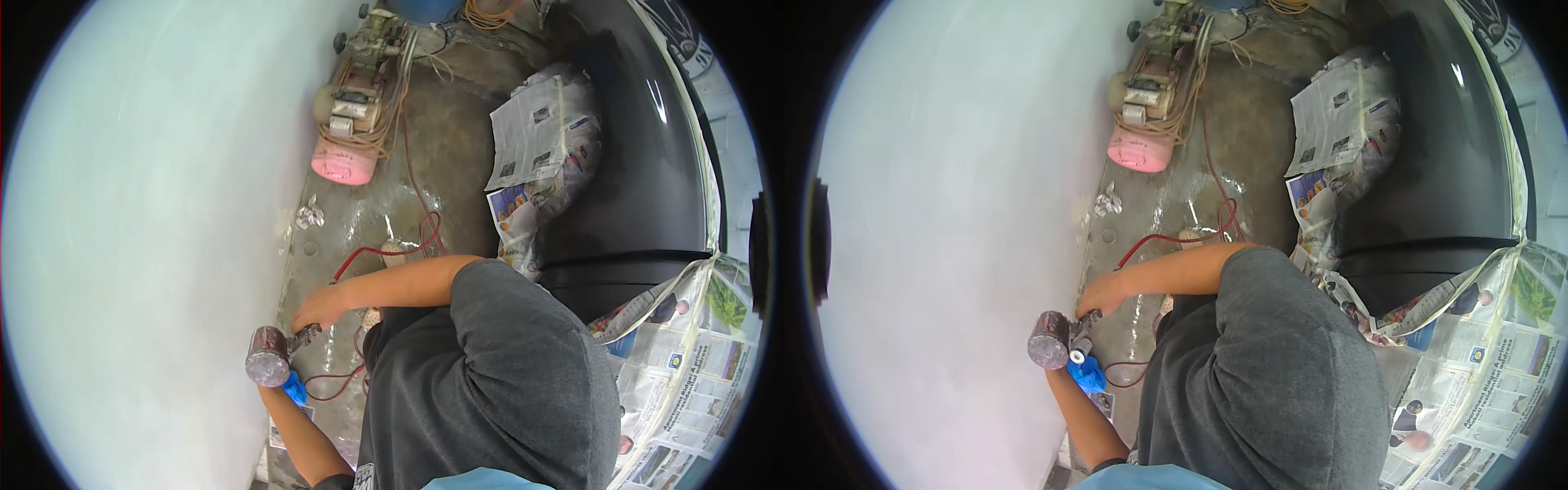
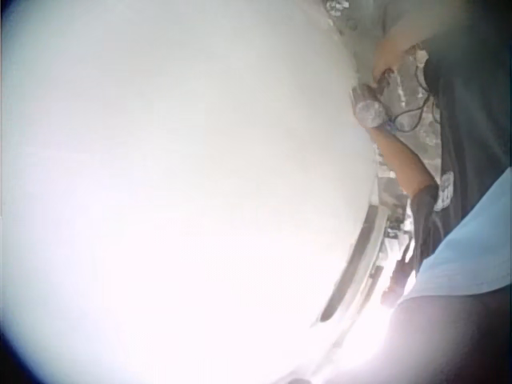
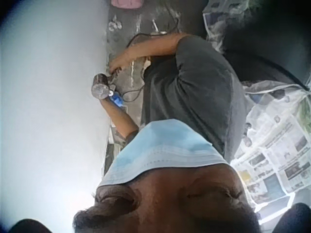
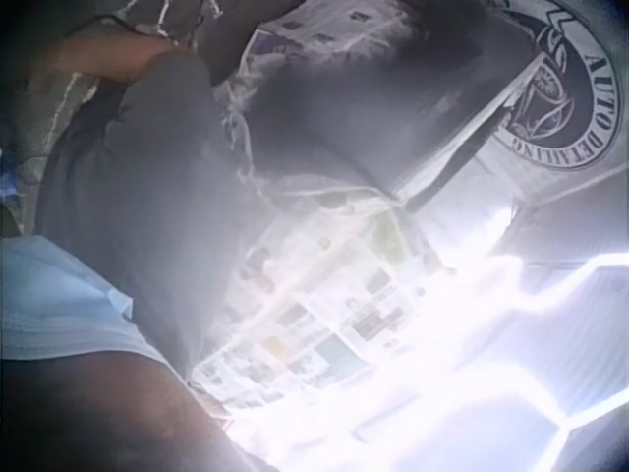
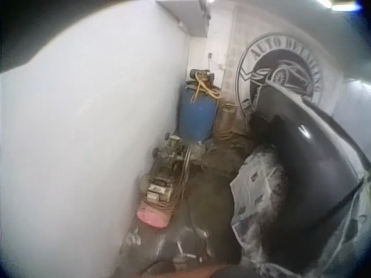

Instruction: The person tapes newspaper onto the body of a car, connects a spray gun to an air hose, and uses pliers to tighten a fitting on the spray gun.

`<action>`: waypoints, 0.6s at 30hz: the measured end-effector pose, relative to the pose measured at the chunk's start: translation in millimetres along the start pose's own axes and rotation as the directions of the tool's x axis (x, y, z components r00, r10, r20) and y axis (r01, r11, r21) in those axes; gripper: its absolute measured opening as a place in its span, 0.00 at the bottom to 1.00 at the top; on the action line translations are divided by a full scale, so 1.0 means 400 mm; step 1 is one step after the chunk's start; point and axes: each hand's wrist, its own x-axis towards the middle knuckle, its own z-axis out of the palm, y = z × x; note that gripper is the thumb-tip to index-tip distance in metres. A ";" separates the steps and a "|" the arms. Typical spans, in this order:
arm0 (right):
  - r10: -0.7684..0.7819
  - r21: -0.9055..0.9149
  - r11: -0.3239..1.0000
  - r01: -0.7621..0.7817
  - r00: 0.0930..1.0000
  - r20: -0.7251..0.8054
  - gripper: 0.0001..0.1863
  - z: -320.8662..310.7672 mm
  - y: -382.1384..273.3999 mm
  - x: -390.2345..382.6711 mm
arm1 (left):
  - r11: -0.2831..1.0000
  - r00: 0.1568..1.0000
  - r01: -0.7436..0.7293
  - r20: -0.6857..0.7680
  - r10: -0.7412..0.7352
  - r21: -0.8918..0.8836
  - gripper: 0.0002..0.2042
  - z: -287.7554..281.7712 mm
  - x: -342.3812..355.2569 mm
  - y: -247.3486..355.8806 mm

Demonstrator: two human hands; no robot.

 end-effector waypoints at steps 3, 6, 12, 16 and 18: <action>-0.062 0.074 0.995 0.064 0.998 -0.023 0.19 -0.055 -0.046 -0.040 | 0.929 0.990 -0.020 -0.124 0.070 0.371 0.15 0.041 0.014 0.076; -0.058 0.116 0.991 0.066 0.996 -0.071 0.18 -0.098 -0.076 -0.136 | 0.955 0.957 0.148 -0.206 -0.204 -0.258 0.09 0.257 -0.026 0.228; 0.033 0.147 0.989 -0.009 0.986 -0.163 0.19 -0.208 -0.147 -0.243 | 0.942 0.931 0.201 -0.246 -0.269 -0.268 0.09 0.500 -0.050 0.473; 0.075 0.171 0.985 -0.038 0.973 -0.219 0.20 -0.242 -0.204 -0.308 | 0.916 0.917 0.212 -0.254 -0.306 -0.340 0.10 0.556 -0.065 0.516; 0.125 0.190 0.979 -0.078 0.961 -0.247 0.22 -0.267 -0.229 -0.334 | 0.932 0.915 0.193 -0.288 -0.284 -0.306 0.10 0.597 -0.052 0.557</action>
